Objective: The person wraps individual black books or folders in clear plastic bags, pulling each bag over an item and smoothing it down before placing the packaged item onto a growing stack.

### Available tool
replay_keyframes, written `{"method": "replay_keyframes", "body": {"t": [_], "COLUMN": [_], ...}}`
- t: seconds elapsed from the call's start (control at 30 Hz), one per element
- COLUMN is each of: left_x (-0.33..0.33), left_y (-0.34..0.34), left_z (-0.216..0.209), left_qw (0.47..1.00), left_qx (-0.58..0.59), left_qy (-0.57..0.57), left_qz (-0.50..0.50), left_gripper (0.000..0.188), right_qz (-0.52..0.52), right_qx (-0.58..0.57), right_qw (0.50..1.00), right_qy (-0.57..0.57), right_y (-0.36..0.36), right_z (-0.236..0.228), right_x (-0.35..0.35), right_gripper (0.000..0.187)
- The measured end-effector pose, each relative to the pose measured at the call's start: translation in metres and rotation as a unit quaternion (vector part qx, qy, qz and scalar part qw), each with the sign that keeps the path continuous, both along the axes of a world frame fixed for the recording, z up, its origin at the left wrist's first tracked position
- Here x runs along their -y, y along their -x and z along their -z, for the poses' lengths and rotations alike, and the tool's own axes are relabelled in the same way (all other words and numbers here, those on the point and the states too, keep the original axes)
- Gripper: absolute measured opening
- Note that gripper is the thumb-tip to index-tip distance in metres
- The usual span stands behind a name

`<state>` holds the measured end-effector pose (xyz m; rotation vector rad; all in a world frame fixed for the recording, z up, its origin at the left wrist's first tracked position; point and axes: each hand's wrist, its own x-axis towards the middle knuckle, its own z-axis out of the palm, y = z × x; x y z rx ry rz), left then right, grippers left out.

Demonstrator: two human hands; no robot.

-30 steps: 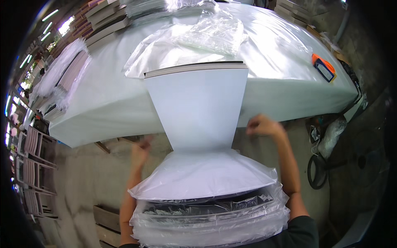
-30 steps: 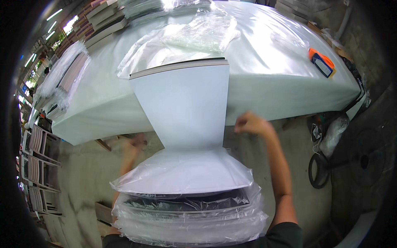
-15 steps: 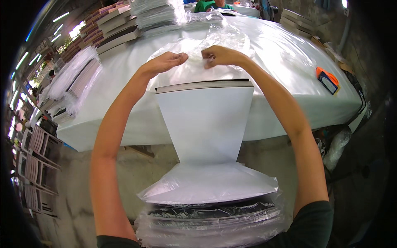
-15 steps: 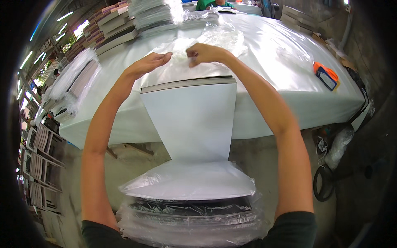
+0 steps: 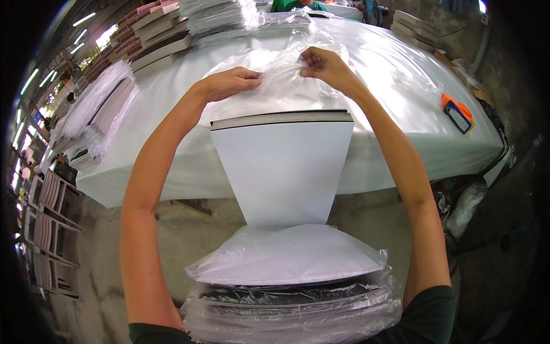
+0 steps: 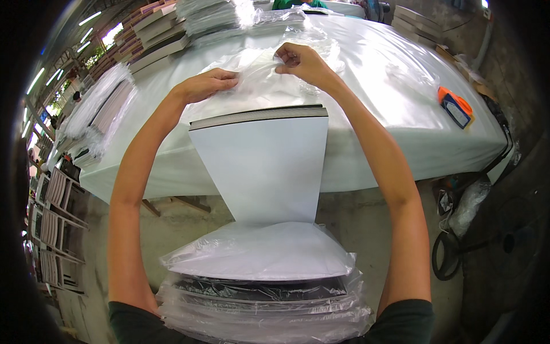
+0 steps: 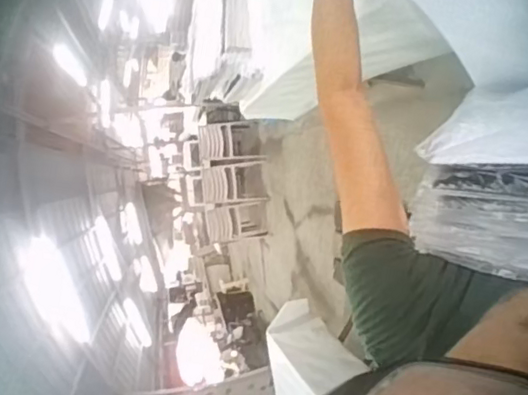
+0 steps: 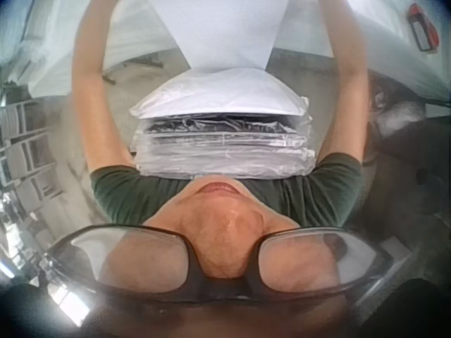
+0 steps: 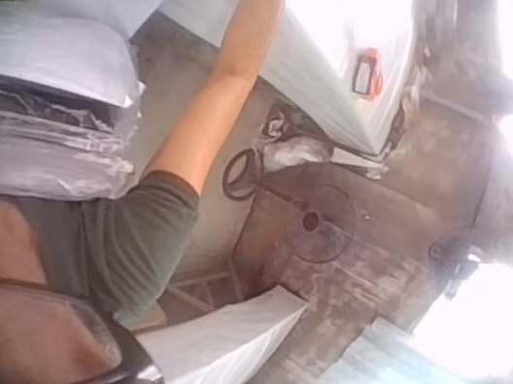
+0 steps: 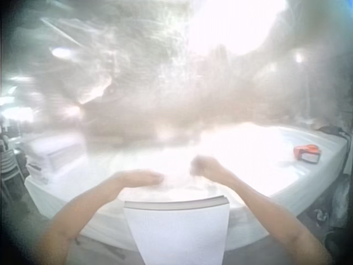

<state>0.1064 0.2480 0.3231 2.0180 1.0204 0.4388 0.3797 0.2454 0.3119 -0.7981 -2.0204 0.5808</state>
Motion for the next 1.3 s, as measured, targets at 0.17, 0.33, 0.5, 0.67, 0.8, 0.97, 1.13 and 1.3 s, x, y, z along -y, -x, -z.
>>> {"method": "replay_keyframes", "body": {"t": [0.17, 0.33, 0.5, 0.67, 0.8, 0.97, 1.13, 1.3], "left_x": [-0.009, -0.015, -0.008, -0.016, -0.022, -0.024, -0.028, -0.002], "left_y": [-0.006, 0.007, -0.004, 0.008, 0.010, 0.012, 0.028, 0.048], "left_z": [0.006, 0.011, 0.001, 0.001, -0.009, -0.038, -0.059, -0.096], "left_qw": [0.998, 0.971, 0.961, 0.956, 0.935, 0.914, 0.900, 0.882], "left_qx": [0.070, 0.228, 0.258, 0.275, 0.347, 0.406, 0.432, 0.441], "left_qy": [0.008, 0.073, 0.100, 0.103, 0.077, -0.013, -0.053, -0.164], "left_qz": [0.000, -0.001, -0.002, -0.020, 0.013, -0.007, 0.015, -0.014], "left_gripper": [0.047, 0.055, 0.059, 0.064, 0.065, 0.068, 0.069, 0.072], "right_qz": [0.067, 0.043, -0.032, -0.094, -0.071, -0.007, -0.019, 0.003], "right_qx": [0.066, 0.264, 0.344, 0.376, 0.417, 0.455, 0.472, 0.490], "right_qw": [0.963, 0.894, 0.857, 0.902, 0.900, 0.890, 0.881, 0.871], "right_qy": [-0.253, -0.360, -0.381, -0.188, -0.101, -0.001, -0.005, 0.040], "right_y": [0.018, 0.045, 0.032, 0.042, 0.044, 0.041, 0.043, 0.042], "right_z": [0.001, -0.006, -0.002, -0.005, 0.000, 0.011, 0.014, 0.016], "right_x": [0.018, 0.032, 0.022, 0.028, 0.019, 0.005, -0.005, -0.010], "right_gripper": [0.058, 0.052, 0.018, 0.022, 0.047, 0.065, 0.074, 0.075]}}
